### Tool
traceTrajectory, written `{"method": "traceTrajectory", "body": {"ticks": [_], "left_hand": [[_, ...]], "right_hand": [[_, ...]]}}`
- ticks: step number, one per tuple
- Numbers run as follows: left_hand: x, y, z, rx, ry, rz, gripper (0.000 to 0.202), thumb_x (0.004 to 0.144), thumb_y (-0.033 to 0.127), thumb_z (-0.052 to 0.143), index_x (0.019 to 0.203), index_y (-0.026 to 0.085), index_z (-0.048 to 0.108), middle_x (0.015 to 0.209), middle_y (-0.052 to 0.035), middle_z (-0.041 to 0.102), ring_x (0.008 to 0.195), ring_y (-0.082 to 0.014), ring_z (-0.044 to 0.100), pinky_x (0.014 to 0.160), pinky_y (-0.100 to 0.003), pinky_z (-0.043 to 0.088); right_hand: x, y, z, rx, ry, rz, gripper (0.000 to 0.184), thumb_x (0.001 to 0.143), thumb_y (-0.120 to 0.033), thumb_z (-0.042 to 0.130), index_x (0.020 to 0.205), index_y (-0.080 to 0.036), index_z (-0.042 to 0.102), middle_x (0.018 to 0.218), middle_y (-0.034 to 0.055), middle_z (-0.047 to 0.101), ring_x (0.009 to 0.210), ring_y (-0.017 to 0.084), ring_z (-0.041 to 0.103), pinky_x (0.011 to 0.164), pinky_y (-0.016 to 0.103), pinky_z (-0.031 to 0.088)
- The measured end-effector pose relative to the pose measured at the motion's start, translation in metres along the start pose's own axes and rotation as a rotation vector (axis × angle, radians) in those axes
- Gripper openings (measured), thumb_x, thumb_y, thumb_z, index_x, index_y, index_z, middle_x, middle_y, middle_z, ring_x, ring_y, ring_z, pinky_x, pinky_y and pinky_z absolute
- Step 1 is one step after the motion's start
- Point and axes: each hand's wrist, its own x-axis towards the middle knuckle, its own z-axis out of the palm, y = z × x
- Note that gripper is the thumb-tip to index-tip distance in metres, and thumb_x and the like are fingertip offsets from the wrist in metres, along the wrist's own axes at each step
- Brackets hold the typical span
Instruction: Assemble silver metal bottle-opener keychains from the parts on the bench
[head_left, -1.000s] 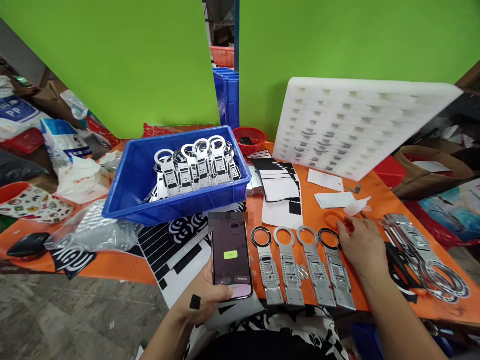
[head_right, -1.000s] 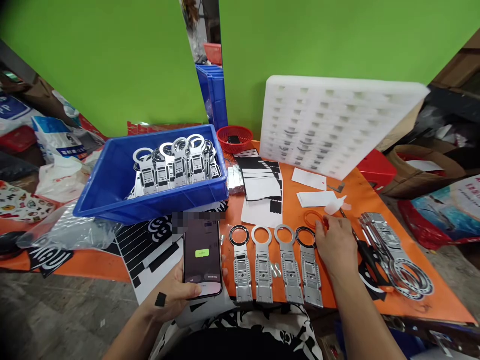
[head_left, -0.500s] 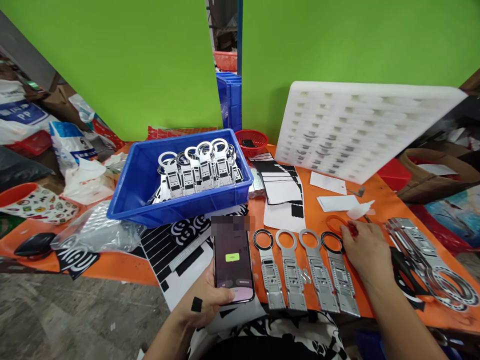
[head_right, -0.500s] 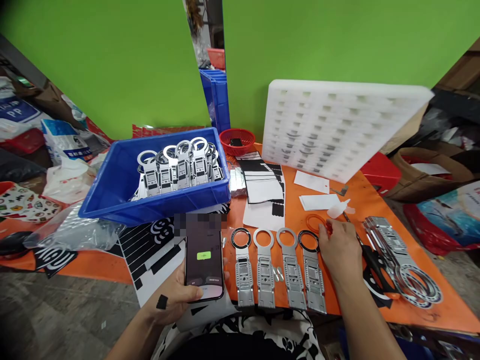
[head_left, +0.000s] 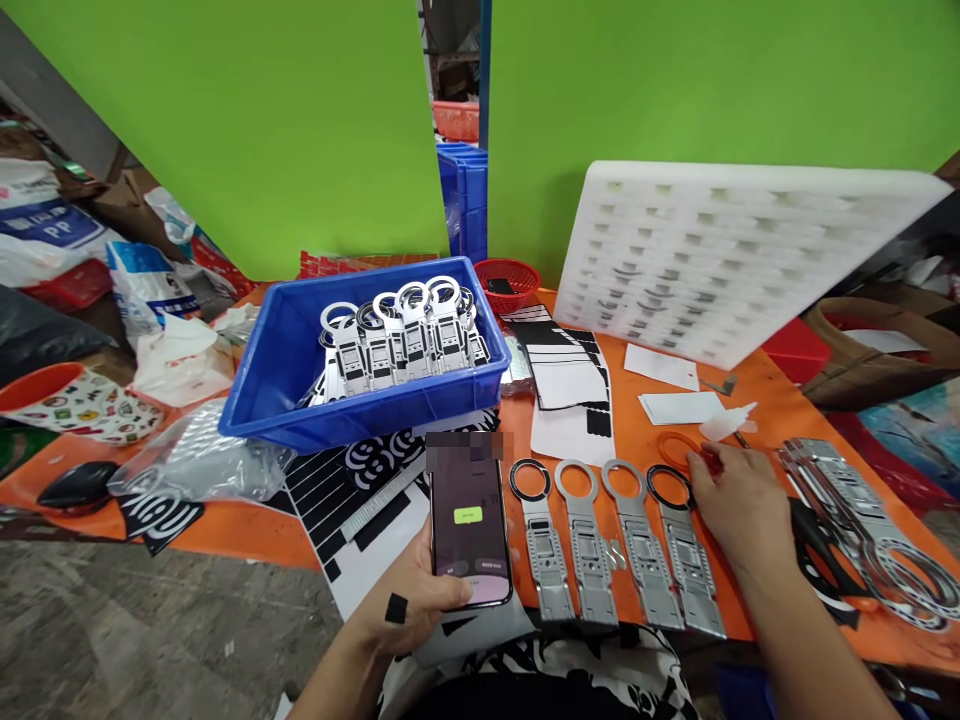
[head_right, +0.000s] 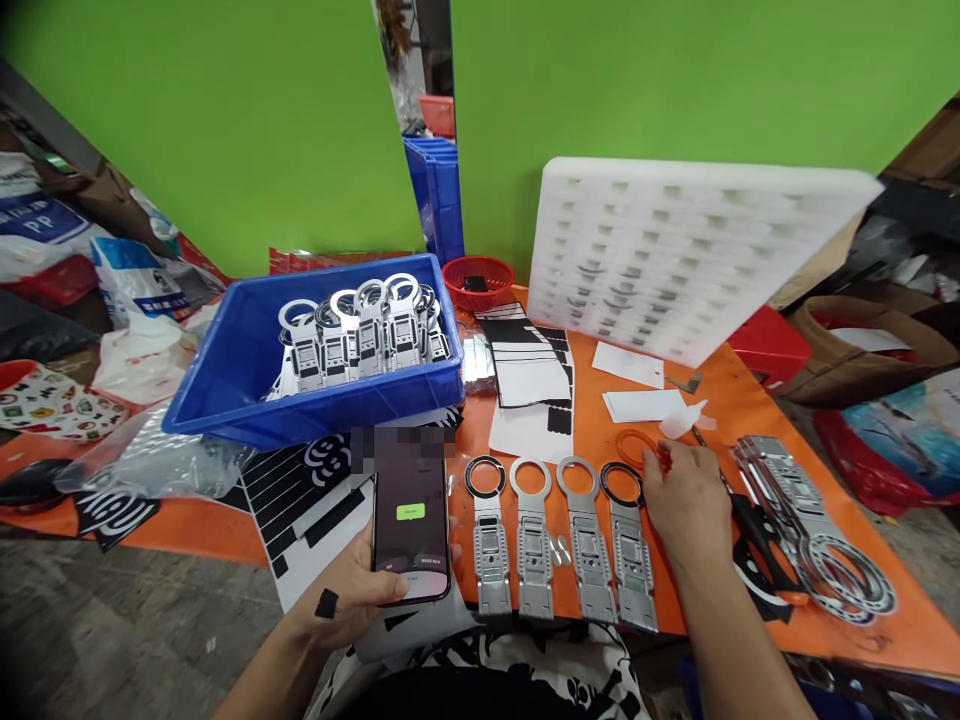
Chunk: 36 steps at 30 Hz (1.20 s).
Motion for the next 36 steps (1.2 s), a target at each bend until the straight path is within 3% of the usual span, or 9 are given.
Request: {"method": "traceTrajectory", "body": {"ticks": [11,15,19,22,31,36], "left_hand": [[0.000,0.001,-0.004,0.051,0.016,-0.056,0.072,0.061,0.016,0.085,0.126,0.023,0.056,0.115,-0.0096,0.071,0.105,-0.0300,0.067,0.091,-0.042,0.050],[0.001,-0.001,-0.007,0.083,0.041,-0.059,0.064,0.061,0.015,0.084,0.120,0.022,0.060,0.111,-0.0082,0.073,0.102,-0.0301,0.068,0.093,-0.043,0.050],[-0.001,-0.002,-0.007,0.072,0.063,-0.054,0.068,0.064,0.017,0.083,0.126,0.029,0.057,0.119,-0.0060,0.070,0.112,-0.0332,0.064,0.099,-0.048,0.046],[-0.001,0.000,-0.005,0.110,0.107,-0.066,0.065,0.064,0.022,0.084,0.124,0.027,0.061,0.121,-0.0072,0.070,0.118,-0.0368,0.060,0.101,-0.051,0.045],[-0.002,0.007,0.006,0.120,0.173,-0.097,0.075,0.061,0.020,0.086,0.130,0.029,0.056,0.112,-0.0038,0.074,0.110,-0.0350,0.065,0.096,-0.049,0.050],[-0.002,0.003,0.003,0.098,0.110,-0.069,0.078,0.063,0.019,0.084,0.133,0.031,0.052,0.109,-0.0030,0.074,0.107,-0.0324,0.067,0.092,-0.044,0.052]], "right_hand": [[0.002,-0.001,0.000,0.026,0.005,0.020,0.036,0.087,-0.039,0.045,0.102,-0.012,0.064,0.099,0.0175,0.061,0.096,0.031,0.058,0.082,0.043,0.050],[0.003,-0.004,-0.003,0.035,0.013,0.018,0.034,0.089,-0.036,0.044,0.103,-0.012,0.063,0.099,0.0182,0.061,0.097,0.031,0.057,0.083,0.043,0.049],[0.003,-0.008,-0.006,0.075,0.000,0.033,0.033,0.089,-0.034,0.044,0.104,-0.011,0.062,0.101,0.0198,0.060,0.096,0.032,0.057,0.081,0.045,0.049],[0.004,-0.008,-0.007,0.091,-0.003,0.026,0.032,0.089,-0.034,0.045,0.105,-0.012,0.062,0.102,0.0194,0.060,0.096,0.032,0.057,0.081,0.045,0.048],[0.003,-0.007,-0.009,0.105,-0.016,0.046,0.030,0.089,-0.028,0.042,0.103,-0.014,0.065,0.102,0.0176,0.061,0.091,0.029,0.059,0.078,0.042,0.049],[0.000,-0.007,-0.012,0.114,-0.048,0.036,0.033,0.085,-0.019,0.043,0.104,-0.017,0.070,0.101,0.0127,0.061,0.086,0.025,0.062,0.077,0.039,0.051]]}}
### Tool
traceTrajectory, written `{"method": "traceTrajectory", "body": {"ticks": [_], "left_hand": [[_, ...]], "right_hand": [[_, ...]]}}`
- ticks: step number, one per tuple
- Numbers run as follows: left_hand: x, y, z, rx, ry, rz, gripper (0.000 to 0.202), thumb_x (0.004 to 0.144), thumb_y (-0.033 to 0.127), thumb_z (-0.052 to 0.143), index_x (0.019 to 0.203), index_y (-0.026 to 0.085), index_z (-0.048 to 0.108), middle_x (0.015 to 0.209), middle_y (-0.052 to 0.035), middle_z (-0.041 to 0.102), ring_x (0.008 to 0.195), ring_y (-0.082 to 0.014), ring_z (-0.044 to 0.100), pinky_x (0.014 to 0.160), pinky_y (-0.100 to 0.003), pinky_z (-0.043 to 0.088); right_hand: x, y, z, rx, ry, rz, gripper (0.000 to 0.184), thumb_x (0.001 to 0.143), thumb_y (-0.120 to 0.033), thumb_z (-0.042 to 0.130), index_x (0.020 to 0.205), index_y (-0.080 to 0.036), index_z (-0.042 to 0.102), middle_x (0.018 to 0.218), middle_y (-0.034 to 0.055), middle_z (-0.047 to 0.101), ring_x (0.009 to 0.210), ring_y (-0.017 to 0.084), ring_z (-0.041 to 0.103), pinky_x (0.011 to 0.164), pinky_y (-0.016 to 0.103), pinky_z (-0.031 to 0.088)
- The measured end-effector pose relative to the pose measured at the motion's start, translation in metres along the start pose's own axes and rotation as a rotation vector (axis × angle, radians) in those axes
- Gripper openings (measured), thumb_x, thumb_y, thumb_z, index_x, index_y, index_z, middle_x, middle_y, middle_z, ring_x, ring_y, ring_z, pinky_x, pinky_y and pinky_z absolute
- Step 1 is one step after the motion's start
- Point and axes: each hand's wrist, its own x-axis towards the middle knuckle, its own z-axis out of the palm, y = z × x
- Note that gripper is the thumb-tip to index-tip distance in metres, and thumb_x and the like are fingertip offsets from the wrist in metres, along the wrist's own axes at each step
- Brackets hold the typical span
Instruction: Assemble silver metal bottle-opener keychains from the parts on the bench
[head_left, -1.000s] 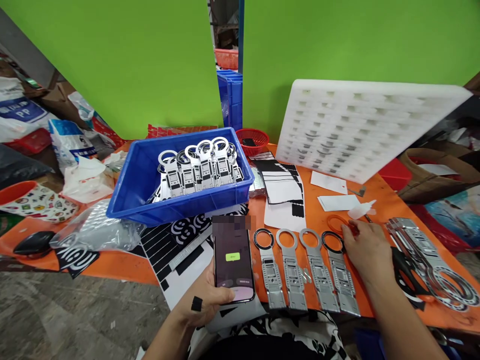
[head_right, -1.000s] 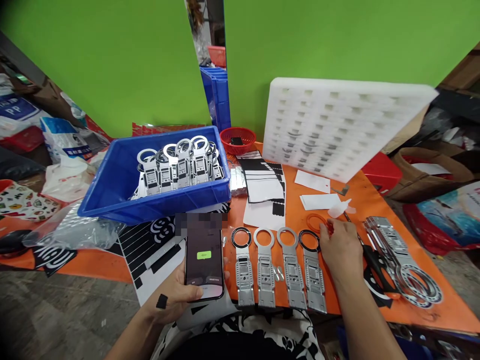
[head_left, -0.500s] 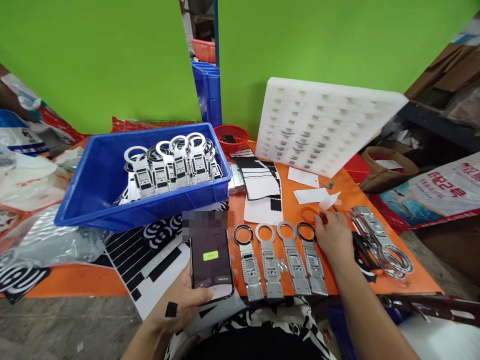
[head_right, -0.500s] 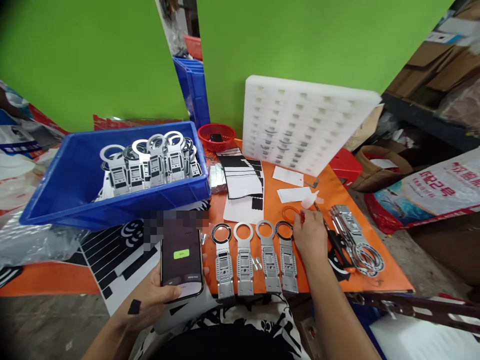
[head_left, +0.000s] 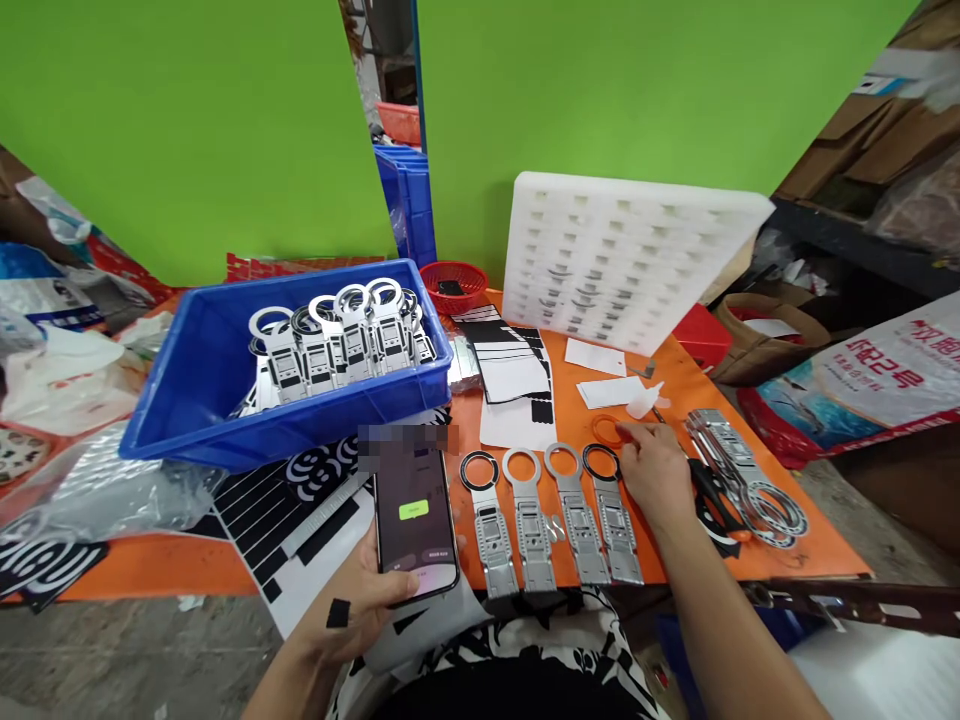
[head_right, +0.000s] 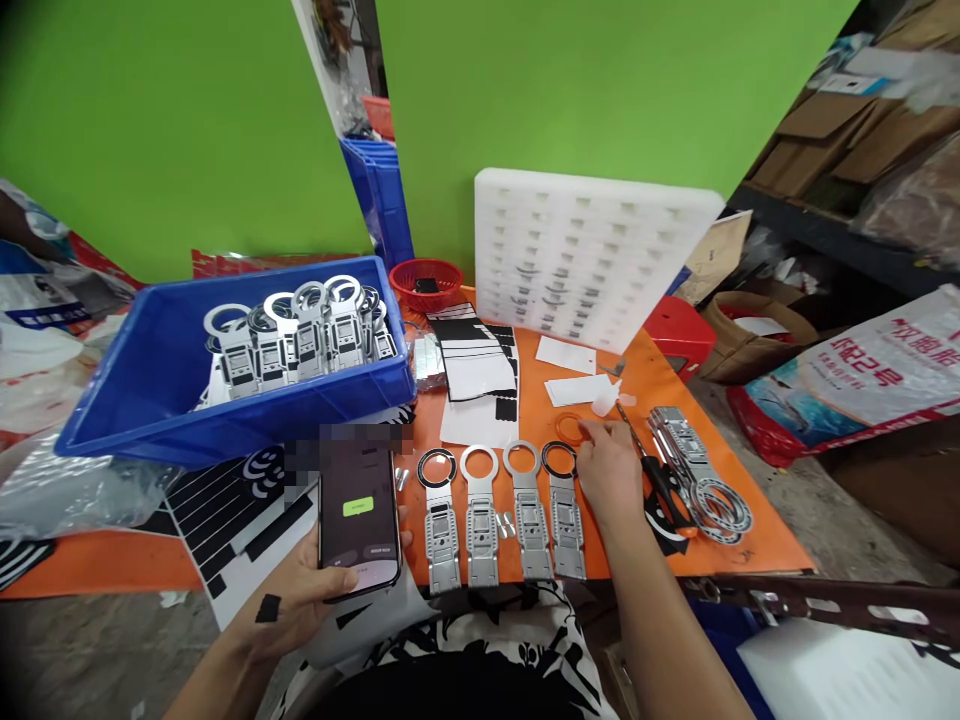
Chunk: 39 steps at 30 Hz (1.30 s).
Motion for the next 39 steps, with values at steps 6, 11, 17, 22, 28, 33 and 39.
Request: {"method": "traceTrajectory", "body": {"ticks": [6,11,17,22,28,33,39], "left_hand": [[0.001,-0.004,-0.005,-0.006,-0.037,0.026,0.082,0.062,0.013,0.083,0.135,0.024,0.049,0.108,-0.0063,0.073,0.104,-0.0295,0.068,0.086,-0.036,0.053],[0.002,-0.004,-0.003,-0.042,-0.063,0.038,0.086,0.060,0.011,0.083,0.136,0.023,0.047,0.113,-0.0099,0.071,0.103,-0.0300,0.068,0.088,-0.038,0.052],[0.003,-0.005,-0.004,-0.052,-0.080,0.050,0.073,0.060,0.009,0.082,0.127,0.023,0.055,0.114,-0.0095,0.071,0.105,-0.0310,0.067,0.088,-0.039,0.051],[0.003,-0.007,-0.005,-0.057,-0.098,0.060,0.069,0.060,0.008,0.081,0.123,0.023,0.058,0.111,-0.0079,0.071,0.102,-0.0306,0.068,0.087,-0.039,0.052],[0.003,-0.008,-0.009,-0.058,-0.079,0.053,0.065,0.060,0.008,0.081,0.120,0.024,0.060,0.109,-0.0063,0.073,0.100,-0.0267,0.068,0.083,-0.034,0.054],[0.002,-0.007,-0.008,-0.067,-0.037,0.023,0.082,0.057,0.005,0.082,0.132,0.022,0.052,0.107,-0.0090,0.073,0.096,-0.0264,0.070,0.081,-0.034,0.054],[-0.001,-0.001,-0.001,-0.038,-0.030,0.028,0.094,0.056,0.009,0.084,0.140,0.023,0.045,0.105,-0.0093,0.074,0.100,-0.0294,0.069,0.083,-0.035,0.052]], "right_hand": [[-0.002,0.002,0.001,0.010,0.020,-0.010,0.032,0.083,-0.019,0.044,0.102,-0.015,0.071,0.101,0.0131,0.061,0.090,0.026,0.062,0.083,0.040,0.051],[-0.002,0.003,0.003,-0.032,0.004,-0.016,0.033,0.086,-0.021,0.042,0.105,-0.015,0.069,0.100,0.0129,0.062,0.091,0.026,0.062,0.080,0.038,0.050],[-0.002,0.004,0.005,-0.061,-0.011,0.027,0.034,0.083,-0.021,0.045,0.107,-0.013,0.068,0.102,0.0158,0.062,0.096,0.029,0.060,0.079,0.040,0.049],[0.000,0.009,0.009,-0.074,0.008,0.007,0.032,0.081,-0.020,0.046,0.104,-0.012,0.067,0.102,0.0169,0.062,0.097,0.029,0.058,0.080,0.041,0.048],[0.001,0.012,0.012,-0.034,0.057,-0.036,0.027,0.081,-0.021,0.045,0.098,-0.014,0.065,0.099,0.0146,0.061,0.092,0.027,0.058,0.079,0.039,0.048],[0.002,0.011,0.011,-0.047,0.057,-0.048,0.026,0.082,-0.021,0.044,0.096,-0.013,0.064,0.098,0.0159,0.062,0.092,0.028,0.057,0.081,0.041,0.048],[0.001,0.008,0.010,-0.061,0.027,-0.034,0.029,0.083,-0.020,0.042,0.100,-0.012,0.064,0.098,0.0160,0.061,0.090,0.027,0.057,0.079,0.040,0.048]]}}
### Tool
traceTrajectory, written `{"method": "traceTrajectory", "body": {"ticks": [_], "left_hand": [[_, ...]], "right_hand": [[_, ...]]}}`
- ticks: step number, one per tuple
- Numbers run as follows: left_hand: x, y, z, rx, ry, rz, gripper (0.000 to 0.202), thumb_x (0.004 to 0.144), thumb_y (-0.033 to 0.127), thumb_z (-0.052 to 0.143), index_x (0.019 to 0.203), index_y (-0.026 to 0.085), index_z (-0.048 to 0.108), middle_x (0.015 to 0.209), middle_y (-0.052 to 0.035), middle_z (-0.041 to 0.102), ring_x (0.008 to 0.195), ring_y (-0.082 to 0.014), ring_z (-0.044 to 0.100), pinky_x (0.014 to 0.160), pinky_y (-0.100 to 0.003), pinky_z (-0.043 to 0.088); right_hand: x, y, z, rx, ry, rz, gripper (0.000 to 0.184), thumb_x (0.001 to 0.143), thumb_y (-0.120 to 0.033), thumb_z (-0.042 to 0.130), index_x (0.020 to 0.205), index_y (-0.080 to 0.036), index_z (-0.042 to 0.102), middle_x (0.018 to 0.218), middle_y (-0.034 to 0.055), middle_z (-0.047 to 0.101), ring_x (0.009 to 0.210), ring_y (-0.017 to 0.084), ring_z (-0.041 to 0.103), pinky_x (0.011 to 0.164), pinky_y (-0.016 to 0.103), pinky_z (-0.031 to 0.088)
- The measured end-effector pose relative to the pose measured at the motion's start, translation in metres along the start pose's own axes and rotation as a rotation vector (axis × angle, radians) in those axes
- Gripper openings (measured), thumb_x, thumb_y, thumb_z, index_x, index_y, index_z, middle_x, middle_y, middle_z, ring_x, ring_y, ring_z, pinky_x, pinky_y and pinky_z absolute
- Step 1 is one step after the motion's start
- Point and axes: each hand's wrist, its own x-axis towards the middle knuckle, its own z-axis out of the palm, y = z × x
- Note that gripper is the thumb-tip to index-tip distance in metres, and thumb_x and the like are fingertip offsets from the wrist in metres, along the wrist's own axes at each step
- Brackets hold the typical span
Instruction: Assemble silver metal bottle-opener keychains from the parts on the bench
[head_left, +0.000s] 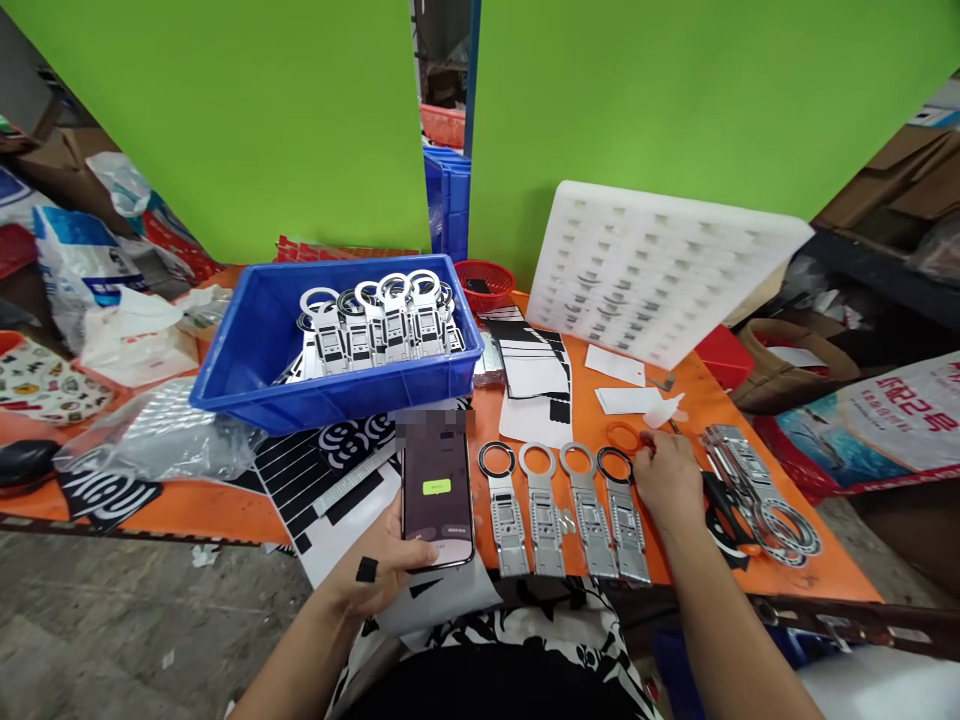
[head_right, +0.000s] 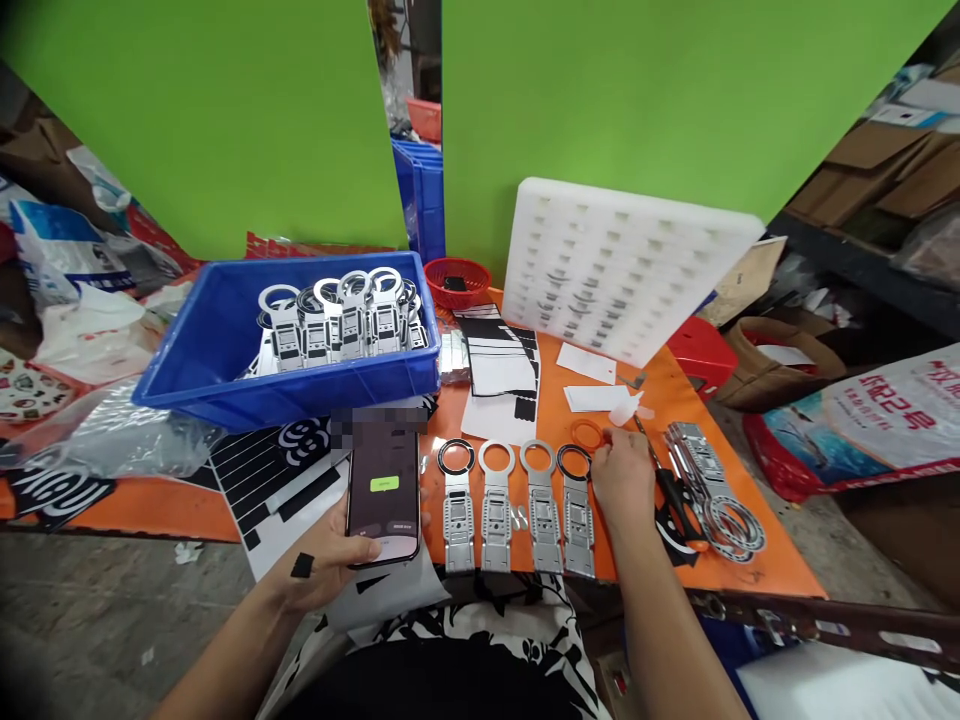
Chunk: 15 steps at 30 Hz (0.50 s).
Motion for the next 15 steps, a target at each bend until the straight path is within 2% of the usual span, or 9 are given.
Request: {"method": "traceTrajectory", "body": {"ticks": [6,10,15], "left_hand": [[-0.0019,0.0020,0.0020,0.016,0.015,-0.015,0.094,0.054,0.009,0.083,0.139,0.023,0.046,0.099,-0.0073,0.075,0.096,-0.0276,0.069,0.081,-0.033,0.050],[-0.0016,-0.0008,0.0004,0.026,0.030,0.024,0.092,0.055,0.006,0.081,0.138,0.023,0.047,0.101,-0.0052,0.074,0.091,-0.0238,0.068,0.077,-0.030,0.050],[-0.0002,-0.0052,-0.0022,0.029,0.016,0.053,0.093,0.055,0.004,0.080,0.139,0.025,0.045,0.105,-0.0057,0.072,0.089,-0.0236,0.068,0.074,-0.029,0.049]], "right_hand": [[-0.0006,-0.0029,-0.0023,0.010,-0.027,0.014,0.031,0.084,-0.019,0.042,0.103,-0.011,0.064,0.100,0.0169,0.059,0.088,0.027,0.058,0.077,0.039,0.048],[-0.0007,-0.0037,-0.0025,0.024,-0.027,0.015,0.031,0.084,-0.018,0.041,0.103,-0.010,0.064,0.101,0.0178,0.059,0.089,0.028,0.057,0.076,0.041,0.048],[-0.0011,-0.0032,-0.0018,0.039,-0.019,0.022,0.031,0.083,-0.018,0.041,0.101,-0.009,0.065,0.099,0.0175,0.058,0.087,0.027,0.058,0.076,0.040,0.048]]}}
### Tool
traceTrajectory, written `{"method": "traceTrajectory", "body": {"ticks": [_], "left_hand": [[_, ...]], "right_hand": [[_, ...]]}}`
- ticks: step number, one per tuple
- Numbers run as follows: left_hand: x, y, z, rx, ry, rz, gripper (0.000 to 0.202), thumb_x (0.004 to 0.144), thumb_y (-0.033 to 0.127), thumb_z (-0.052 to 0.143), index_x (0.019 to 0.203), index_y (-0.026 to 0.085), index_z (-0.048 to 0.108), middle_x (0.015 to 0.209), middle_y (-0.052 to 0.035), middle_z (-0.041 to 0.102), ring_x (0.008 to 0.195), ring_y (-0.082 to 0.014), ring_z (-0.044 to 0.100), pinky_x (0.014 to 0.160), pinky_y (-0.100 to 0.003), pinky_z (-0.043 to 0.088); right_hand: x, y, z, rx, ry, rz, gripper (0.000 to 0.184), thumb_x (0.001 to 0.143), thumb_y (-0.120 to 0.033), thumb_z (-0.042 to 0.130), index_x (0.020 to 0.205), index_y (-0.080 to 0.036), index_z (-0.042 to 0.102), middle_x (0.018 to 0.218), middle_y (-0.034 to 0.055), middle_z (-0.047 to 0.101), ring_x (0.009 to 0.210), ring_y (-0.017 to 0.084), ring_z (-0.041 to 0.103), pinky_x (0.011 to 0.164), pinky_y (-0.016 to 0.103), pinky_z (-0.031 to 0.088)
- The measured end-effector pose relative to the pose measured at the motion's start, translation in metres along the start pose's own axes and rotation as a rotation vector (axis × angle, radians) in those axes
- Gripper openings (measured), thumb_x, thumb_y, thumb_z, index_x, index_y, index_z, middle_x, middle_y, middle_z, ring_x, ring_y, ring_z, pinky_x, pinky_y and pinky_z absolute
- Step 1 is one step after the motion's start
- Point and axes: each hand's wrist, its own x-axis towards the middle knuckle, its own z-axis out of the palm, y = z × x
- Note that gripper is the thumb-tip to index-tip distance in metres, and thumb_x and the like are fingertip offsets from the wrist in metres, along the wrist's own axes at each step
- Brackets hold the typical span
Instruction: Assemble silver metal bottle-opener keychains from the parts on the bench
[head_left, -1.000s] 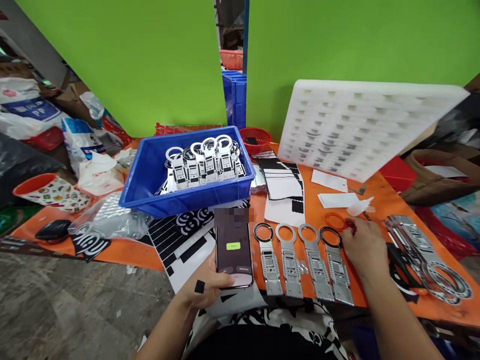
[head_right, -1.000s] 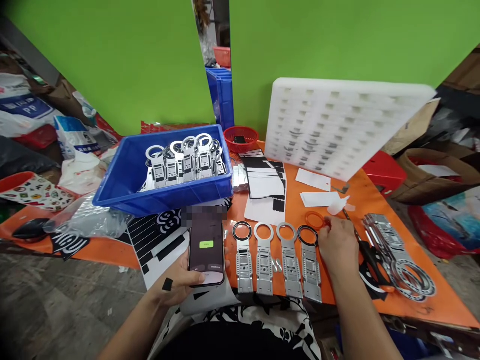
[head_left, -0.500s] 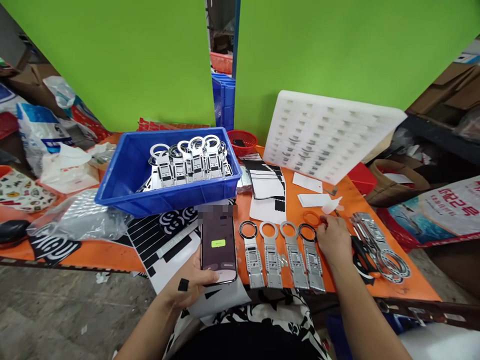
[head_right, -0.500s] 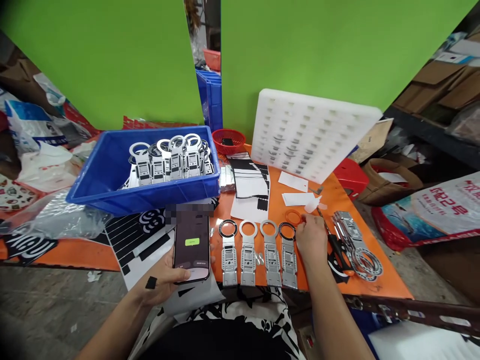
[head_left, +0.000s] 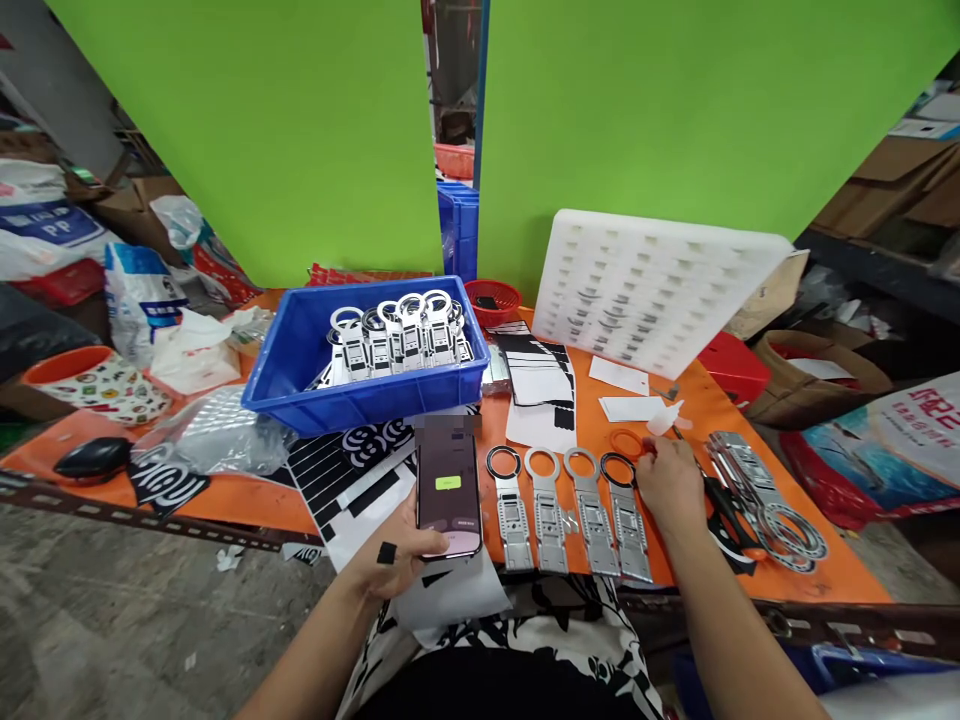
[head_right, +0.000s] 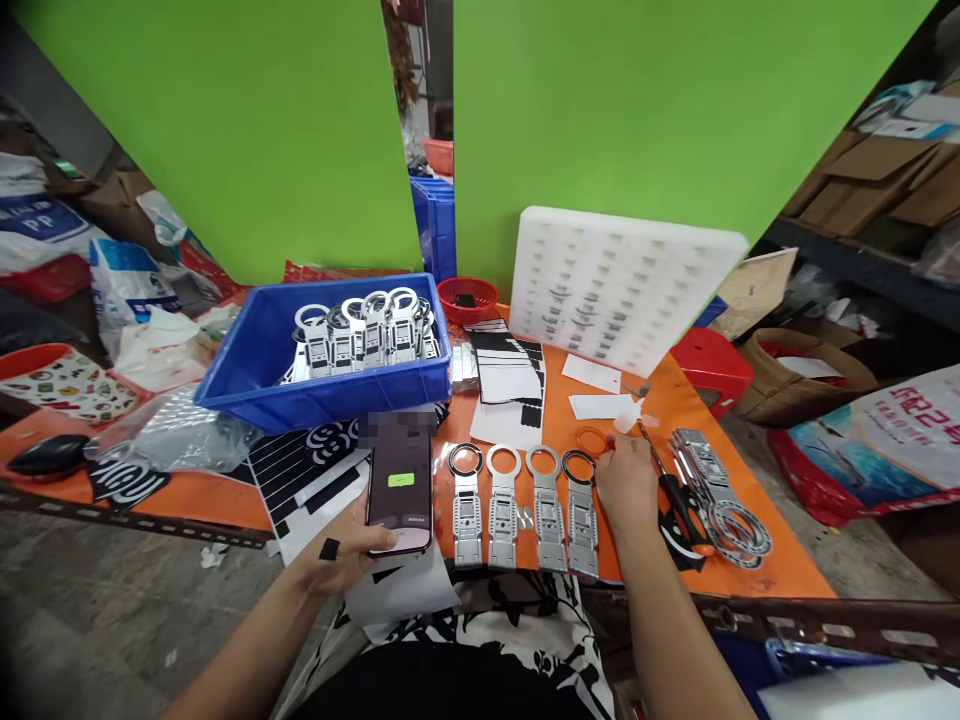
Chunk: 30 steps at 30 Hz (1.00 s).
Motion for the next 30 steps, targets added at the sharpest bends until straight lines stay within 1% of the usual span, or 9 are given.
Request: {"method": "traceTrajectory", "body": {"ticks": [5,8,13,15,20,23,26,30], "left_hand": [[-0.0020,-0.0007,0.0008,-0.017,-0.004,0.018,0.093,0.056,0.002,0.079,0.139,0.026,0.045,0.109,-0.0075,0.072,0.095,-0.0264,0.068,0.078,-0.031,0.050],[-0.0034,-0.0010,0.0017,-0.016,-0.012,0.036,0.091,0.058,0.002,0.078,0.139,0.026,0.045,0.108,-0.0070,0.073,0.094,-0.0256,0.070,0.079,-0.032,0.051],[-0.0012,-0.0024,0.0003,-0.034,-0.092,0.032,0.088,0.060,0.002,0.077,0.139,0.024,0.046,0.108,-0.0090,0.073,0.096,-0.0272,0.070,0.082,-0.034,0.051],[0.0001,-0.0020,-0.0003,-0.031,-0.102,0.031,0.087,0.061,0.003,0.078,0.139,0.023,0.046,0.108,-0.0095,0.073,0.096,-0.0279,0.070,0.082,-0.035,0.052],[0.0000,0.0035,0.0023,-0.015,-0.073,0.006,0.090,0.060,0.007,0.082,0.140,0.026,0.045,0.110,-0.0087,0.072,0.095,-0.0271,0.069,0.079,-0.033,0.052],[0.0001,0.0053,0.0030,-0.008,-0.051,-0.015,0.092,0.059,0.008,0.083,0.141,0.026,0.046,0.108,-0.0084,0.073,0.093,-0.0264,0.069,0.077,-0.032,0.052],[0.0016,0.0037,0.0005,-0.003,-0.061,-0.035,0.087,0.060,0.008,0.082,0.138,0.025,0.049,0.109,-0.0086,0.072,0.097,-0.0274,0.068,0.079,-0.033,0.053],[0.0032,0.0000,-0.0037,-0.012,-0.087,-0.030,0.072,0.062,0.008,0.081,0.128,0.023,0.056,0.111,-0.0089,0.071,0.101,-0.0280,0.067,0.084,-0.036,0.052]], "right_hand": [[0.0000,0.0026,0.0031,0.021,0.023,0.002,0.030,0.082,-0.019,0.042,0.098,-0.010,0.067,0.098,0.0161,0.059,0.088,0.026,0.059,0.077,0.040,0.048],[0.0000,0.0041,0.0050,0.032,0.038,-0.004,0.031,0.082,-0.020,0.043,0.098,-0.011,0.067,0.098,0.0165,0.059,0.087,0.027,0.059,0.075,0.040,0.049],[-0.0002,0.0048,0.0064,0.041,0.063,-0.007,0.030,0.082,-0.021,0.042,0.096,-0.012,0.067,0.096,0.0162,0.059,0.085,0.028,0.059,0.073,0.042,0.049],[0.0000,0.0047,0.0061,0.041,0.061,-0.011,0.030,0.081,-0.021,0.042,0.096,-0.012,0.066,0.096,0.0164,0.059,0.084,0.028,0.059,0.074,0.041,0.049],[0.0010,0.0037,0.0041,0.032,0.055,-0.013,0.029,0.080,-0.022,0.043,0.095,-0.013,0.066,0.096,0.0166,0.059,0.084,0.028,0.059,0.074,0.041,0.050],[0.0014,0.0041,0.0039,0.027,0.054,-0.008,0.028,0.081,-0.023,0.044,0.096,-0.013,0.066,0.097,0.0160,0.060,0.087,0.028,0.059,0.075,0.041,0.050],[0.0014,0.0057,0.0047,0.024,0.051,-0.002,0.027,0.081,-0.023,0.044,0.096,-0.014,0.065,0.097,0.0147,0.060,0.089,0.027,0.059,0.078,0.040,0.050],[0.0007,0.0064,0.0046,0.033,0.065,-0.016,0.024,0.080,-0.022,0.045,0.093,-0.016,0.065,0.095,0.0137,0.060,0.092,0.027,0.059,0.079,0.039,0.050]]}}
